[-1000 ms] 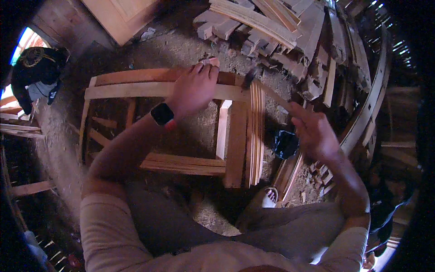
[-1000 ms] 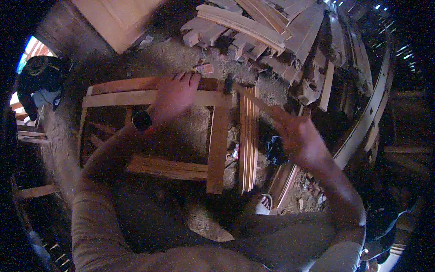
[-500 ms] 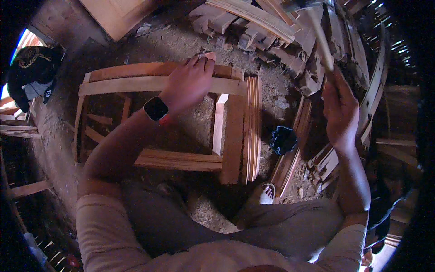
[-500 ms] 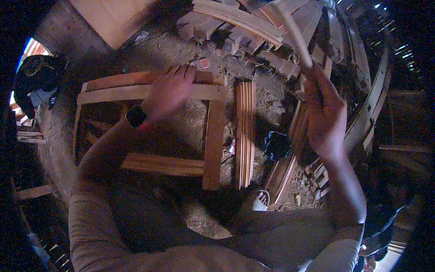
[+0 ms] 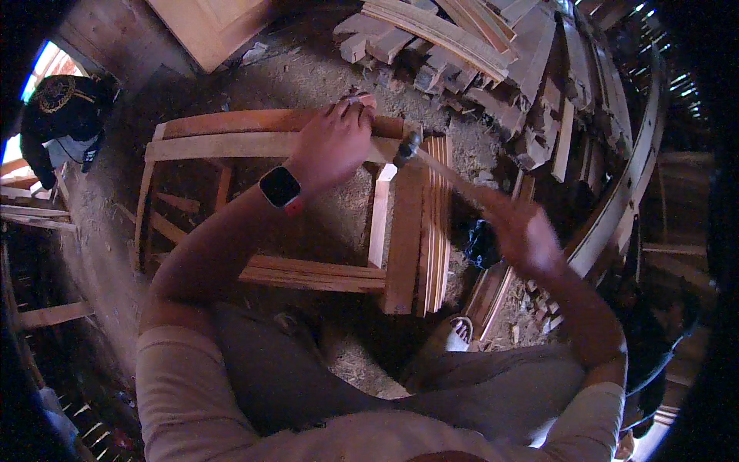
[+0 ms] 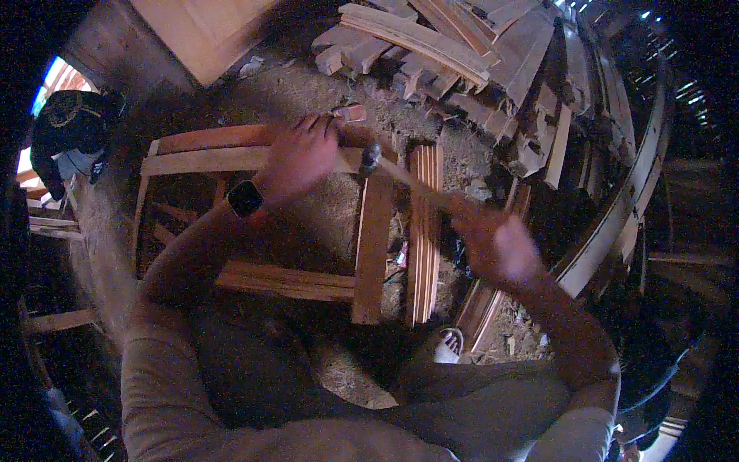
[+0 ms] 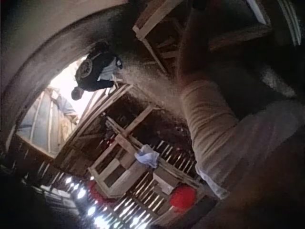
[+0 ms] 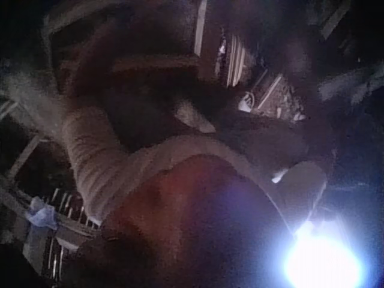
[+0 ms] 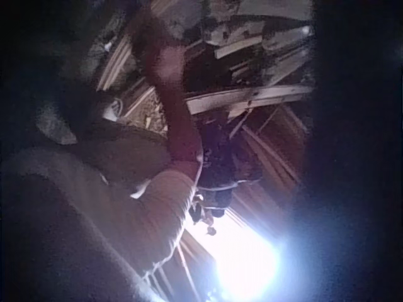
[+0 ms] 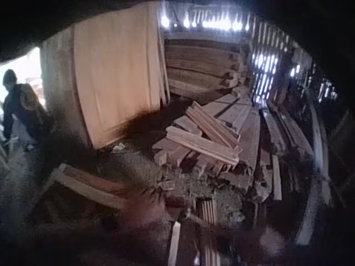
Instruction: The person assembles a rectangular wooden frame by hand, positioning slats and securing them with nails using a hammer. The person repeatedly aligns pieces and hammers nails into the joints to hold the frame together.
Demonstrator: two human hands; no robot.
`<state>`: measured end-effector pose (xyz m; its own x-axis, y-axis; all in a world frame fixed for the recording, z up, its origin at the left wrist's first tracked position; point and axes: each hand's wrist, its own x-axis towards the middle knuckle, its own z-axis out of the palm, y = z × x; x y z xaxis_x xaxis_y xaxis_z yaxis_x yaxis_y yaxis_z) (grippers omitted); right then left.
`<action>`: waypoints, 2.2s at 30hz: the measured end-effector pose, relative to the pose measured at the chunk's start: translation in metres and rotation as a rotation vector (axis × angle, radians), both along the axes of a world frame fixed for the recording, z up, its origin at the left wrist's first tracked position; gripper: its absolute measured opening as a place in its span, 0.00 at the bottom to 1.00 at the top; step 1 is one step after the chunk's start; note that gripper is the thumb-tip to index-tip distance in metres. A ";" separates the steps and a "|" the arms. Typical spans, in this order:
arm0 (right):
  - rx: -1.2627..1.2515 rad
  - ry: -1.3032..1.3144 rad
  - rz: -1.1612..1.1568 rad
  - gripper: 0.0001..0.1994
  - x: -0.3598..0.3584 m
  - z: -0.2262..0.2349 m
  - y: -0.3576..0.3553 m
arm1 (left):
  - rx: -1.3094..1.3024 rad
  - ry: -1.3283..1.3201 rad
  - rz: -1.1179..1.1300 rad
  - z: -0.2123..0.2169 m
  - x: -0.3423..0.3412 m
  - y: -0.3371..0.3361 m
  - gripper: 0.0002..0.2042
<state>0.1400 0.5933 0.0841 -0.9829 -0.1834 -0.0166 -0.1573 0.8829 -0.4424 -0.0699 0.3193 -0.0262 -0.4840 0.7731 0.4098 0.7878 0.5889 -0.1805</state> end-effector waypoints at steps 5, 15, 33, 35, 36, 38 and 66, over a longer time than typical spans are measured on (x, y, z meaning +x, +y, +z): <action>-0.276 0.409 -0.508 0.17 -0.021 0.036 0.005 | -0.004 -0.113 0.044 0.005 0.008 -0.010 0.18; -0.170 0.263 -0.501 0.20 -0.022 0.048 0.004 | 0.021 -0.053 0.042 -0.001 0.006 -0.011 0.16; -0.110 0.168 -0.224 0.20 -0.010 0.008 0.028 | 0.029 0.018 -0.023 -0.008 -0.002 -0.005 0.20; -0.121 0.247 -0.444 0.21 -0.019 0.033 0.007 | 0.006 -0.074 0.010 -0.002 0.000 -0.009 0.20; -0.165 0.258 -0.419 0.21 -0.015 0.021 0.006 | -0.011 -0.076 0.021 0.001 0.005 -0.014 0.19; -0.223 0.319 -0.387 0.22 -0.008 0.007 0.009 | -0.021 -0.062 0.013 0.011 0.008 -0.012 0.19; 0.107 0.285 -0.241 0.24 -0.003 0.016 0.000 | -0.051 -0.133 0.069 0.005 0.008 -0.013 0.19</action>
<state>0.1365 0.5930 0.1002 -0.9655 0.0418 0.2569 -0.0426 0.9483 -0.3145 -0.0618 0.3059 -0.0214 -0.5843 0.7544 0.2990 0.7647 0.6352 -0.1083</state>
